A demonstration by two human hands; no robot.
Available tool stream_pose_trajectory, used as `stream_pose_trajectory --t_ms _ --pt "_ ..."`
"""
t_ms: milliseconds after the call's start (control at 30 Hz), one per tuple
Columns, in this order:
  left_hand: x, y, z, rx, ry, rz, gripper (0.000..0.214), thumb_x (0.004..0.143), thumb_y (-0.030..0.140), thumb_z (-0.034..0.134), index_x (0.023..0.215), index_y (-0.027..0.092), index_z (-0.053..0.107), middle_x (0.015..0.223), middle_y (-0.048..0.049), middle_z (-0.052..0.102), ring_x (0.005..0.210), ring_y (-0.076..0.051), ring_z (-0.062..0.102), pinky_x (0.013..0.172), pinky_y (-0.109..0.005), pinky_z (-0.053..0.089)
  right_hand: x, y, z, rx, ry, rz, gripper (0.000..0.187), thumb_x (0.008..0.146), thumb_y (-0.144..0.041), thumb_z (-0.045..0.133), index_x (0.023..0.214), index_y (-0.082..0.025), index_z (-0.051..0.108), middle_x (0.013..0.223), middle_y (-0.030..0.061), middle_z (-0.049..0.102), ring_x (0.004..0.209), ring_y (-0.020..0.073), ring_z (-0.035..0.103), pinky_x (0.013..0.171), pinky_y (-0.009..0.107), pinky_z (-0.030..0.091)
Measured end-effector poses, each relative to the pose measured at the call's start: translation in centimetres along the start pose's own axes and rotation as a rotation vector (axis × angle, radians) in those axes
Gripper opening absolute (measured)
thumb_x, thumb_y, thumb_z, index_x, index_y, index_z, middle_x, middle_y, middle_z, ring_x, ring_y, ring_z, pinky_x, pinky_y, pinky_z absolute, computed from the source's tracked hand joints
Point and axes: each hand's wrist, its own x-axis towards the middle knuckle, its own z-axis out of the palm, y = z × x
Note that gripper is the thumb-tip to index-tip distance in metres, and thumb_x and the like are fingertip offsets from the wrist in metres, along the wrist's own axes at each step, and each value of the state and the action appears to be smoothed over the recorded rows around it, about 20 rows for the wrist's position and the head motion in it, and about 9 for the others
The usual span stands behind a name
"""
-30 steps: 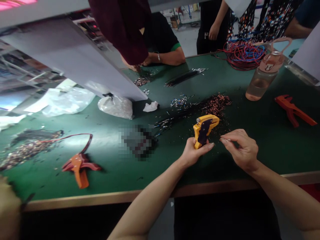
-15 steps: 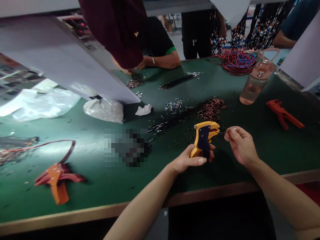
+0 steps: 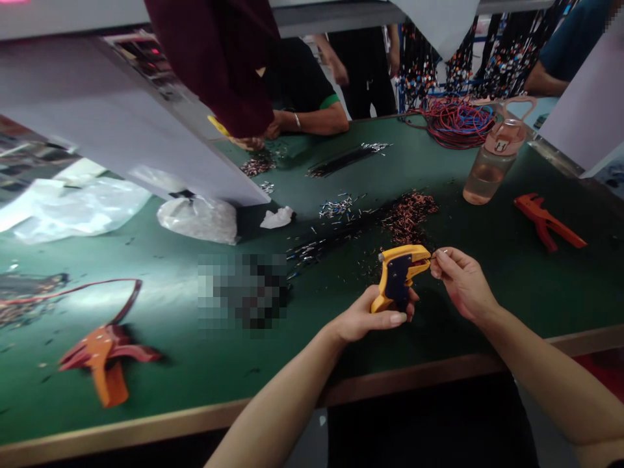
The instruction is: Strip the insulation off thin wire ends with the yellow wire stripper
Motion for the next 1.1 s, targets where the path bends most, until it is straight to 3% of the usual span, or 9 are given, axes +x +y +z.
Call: stream_pose_trajectory --t_ms 467,600,733,900,1100 --pt "0.2 0.8 1.5 0.22 0.128 -0.021 0.044 0.067 0.053 0.083 0.075 0.014 0.065 0.058 -0.0003 0.06 0.054 -0.011 0.051 0.054 -0.026 0.039 0.0 0.1 -0.1 -0.018 -0.011 -0.04 0.037 0.078 -0.057 0.074 0.075 -0.022 0.064 0.061 -0.0036 0.055 0.056 0.0119 0.046 0.057 0.028 0.042" --pt "0.5 0.3 2.2 0.196 0.284 0.007 0.048 0.068 0.058 0.08 0.062 0.017 0.057 0.046 0.0046 0.048 0.042 -0.008 0.041 0.045 -0.025 0.032 0.1 0.4 -0.2 -0.021 0.031 -0.062 0.034 0.077 -0.054 0.076 0.073 -0.022 0.064 0.062 -0.0032 0.057 0.057 0.0116 0.048 0.057 0.027 0.043" --pt "0.8 -0.4 2.1 0.053 0.267 0.042 0.044 0.065 0.052 0.084 0.072 0.015 0.061 0.05 0.0041 0.052 0.045 -0.01 0.047 0.05 -0.027 0.038 0.3 0.6 -0.2 0.006 0.11 -0.084 0.031 0.074 -0.05 0.079 0.072 -0.021 0.066 0.062 -0.0033 0.06 0.057 0.0105 0.049 0.056 0.025 0.043" --pt "1.0 -0.5 1.0 -0.176 0.237 0.21 0.042 0.064 0.042 0.086 0.089 0.014 0.066 0.065 0.0004 0.062 0.059 -0.014 0.057 0.061 -0.03 0.046 0.4 0.8 -0.2 -0.014 0.193 -0.141 0.024 0.074 -0.043 0.08 0.072 -0.021 0.07 0.063 -0.0025 0.064 0.058 0.0107 0.054 0.057 0.025 0.045" --pt "1.0 0.1 0.4 -0.194 0.3 0.256 0.045 0.063 0.038 0.087 0.097 0.015 0.07 0.083 -0.0046 0.071 0.071 -0.017 0.062 0.072 -0.032 0.05 -0.2 0.6 -0.3 -0.23 0.191 -0.263 0.019 0.082 -0.039 0.075 0.075 -0.021 0.071 0.065 -0.001 0.068 0.06 0.0131 0.06 0.058 0.027 0.049"
